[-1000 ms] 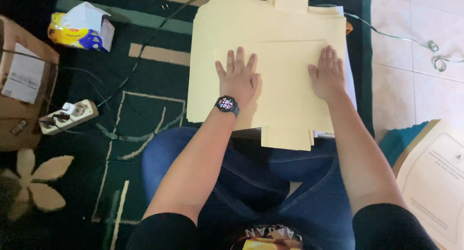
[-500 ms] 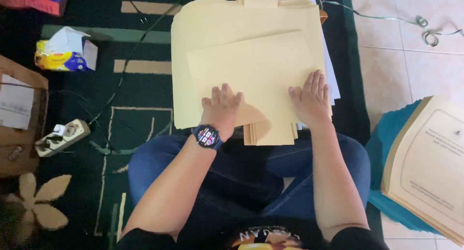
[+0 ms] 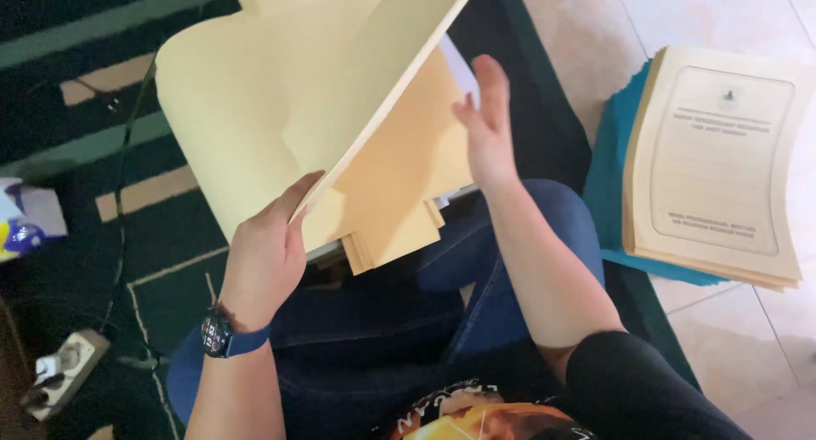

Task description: Sorting and inspecting yellow document folders while sitting on the floor in a finishing area.

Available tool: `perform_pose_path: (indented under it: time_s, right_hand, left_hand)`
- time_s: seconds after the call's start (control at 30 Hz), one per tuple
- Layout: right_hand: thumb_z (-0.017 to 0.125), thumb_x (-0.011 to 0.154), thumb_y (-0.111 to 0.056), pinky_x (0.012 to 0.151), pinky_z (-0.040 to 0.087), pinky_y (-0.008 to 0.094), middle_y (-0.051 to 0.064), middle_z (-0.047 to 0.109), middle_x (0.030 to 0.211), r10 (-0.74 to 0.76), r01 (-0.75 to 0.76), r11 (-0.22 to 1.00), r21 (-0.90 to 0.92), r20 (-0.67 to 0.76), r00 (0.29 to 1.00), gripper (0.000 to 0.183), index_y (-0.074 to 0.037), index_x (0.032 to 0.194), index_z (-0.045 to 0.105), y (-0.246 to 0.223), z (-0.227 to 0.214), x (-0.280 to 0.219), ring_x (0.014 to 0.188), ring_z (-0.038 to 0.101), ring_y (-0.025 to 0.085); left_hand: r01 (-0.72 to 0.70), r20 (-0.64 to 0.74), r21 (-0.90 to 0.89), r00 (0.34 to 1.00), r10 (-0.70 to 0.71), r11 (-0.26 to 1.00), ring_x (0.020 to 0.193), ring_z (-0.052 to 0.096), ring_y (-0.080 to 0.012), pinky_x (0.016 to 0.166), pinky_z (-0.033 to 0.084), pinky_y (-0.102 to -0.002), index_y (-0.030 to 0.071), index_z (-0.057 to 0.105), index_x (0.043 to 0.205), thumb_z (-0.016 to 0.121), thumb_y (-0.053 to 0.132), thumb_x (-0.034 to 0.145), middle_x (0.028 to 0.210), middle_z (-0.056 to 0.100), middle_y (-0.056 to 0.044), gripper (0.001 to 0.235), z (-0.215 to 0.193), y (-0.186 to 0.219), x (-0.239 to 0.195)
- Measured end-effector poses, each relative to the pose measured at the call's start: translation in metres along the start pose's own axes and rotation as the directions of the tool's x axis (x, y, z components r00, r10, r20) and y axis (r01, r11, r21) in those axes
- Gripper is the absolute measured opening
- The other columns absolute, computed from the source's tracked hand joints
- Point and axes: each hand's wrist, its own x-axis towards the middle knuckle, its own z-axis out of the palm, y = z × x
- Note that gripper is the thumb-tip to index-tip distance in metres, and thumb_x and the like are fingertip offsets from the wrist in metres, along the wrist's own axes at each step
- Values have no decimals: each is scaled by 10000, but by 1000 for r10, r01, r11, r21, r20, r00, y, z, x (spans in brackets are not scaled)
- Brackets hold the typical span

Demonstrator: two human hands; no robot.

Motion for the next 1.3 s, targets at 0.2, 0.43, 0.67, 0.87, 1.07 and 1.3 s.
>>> perform_pose_path:
  time_s: [0.2, 0.43, 0.67, 0.87, 1.07, 1.3]
  right_hand:
    - [561, 1035, 4, 1086, 482, 331, 169, 616, 1305, -22, 12, 998, 59, 172, 985, 400, 10, 1420, 454, -114, -21, -2, 1198, 595, 211]
    - [484, 1037, 133, 670, 406, 205, 206, 650, 1221, -171, 56, 841, -538, -166, 971, 452, 107, 1483, 413, -230, -180, -63, 824, 535, 119]
    - [471, 996, 120, 758, 433, 338, 221, 666, 1242, -41, -401, 367, -839, -445, 894, 586, 35, 1574, 519, -263, -342, -123, 910, 565, 239]
    - [523, 1020, -93, 873, 498, 501, 286, 652, 1265, 138, -618, 84, -782, -605, 784, 484, 37, 1483, 570, -210, -417, -137, 1061, 634, 408]
    - [583, 1055, -225, 972, 442, 548, 308, 566, 1386, 175, -668, -16, -744, -659, 731, 499, 138, 1396, 549, -192, -417, -140, 1206, 548, 474]
    - [617, 1061, -296, 870, 494, 569, 310, 701, 1132, 207, -591, -149, -793, -609, 765, 427, 93, 1235, 646, -172, -441, -149, 987, 643, 504]
  left_hand:
    - [8, -106, -388, 993, -53, 921, 832, 676, -236, 758, 528, -322, -87, 652, 1157, 573, 124, 1018, 1010, 751, -161, 264, 51, 38, -1]
    - [-13, -104, -613, 992, -64, 790, 1001, 747, -287, 779, 666, -320, 33, 373, 1471, 536, 178, 1031, 1257, 628, -213, 491, 211, 166, 58]
    - [-67, 41, -584, 993, 112, 809, 920, 666, -450, 765, 530, -486, -50, 375, 1441, 569, 57, 869, 1115, 674, -274, 613, 437, 225, 65]
    - [107, 367, -492, 926, 94, 864, 1018, 678, -407, 852, 543, -459, -7, 417, 1417, 538, 310, 947, 1194, 658, -248, 580, 460, 216, 76]
    - [97, 408, -474, 905, 121, 875, 1235, 598, -414, 995, 492, -439, -85, 333, 1496, 514, 332, 937, 1488, 478, -302, 720, 471, 211, 79]
    - [43, 440, -293, 893, 95, 955, 1236, 574, -447, 948, 470, -599, -113, 295, 1497, 538, 397, 896, 1490, 455, -327, 825, 486, 208, 77]
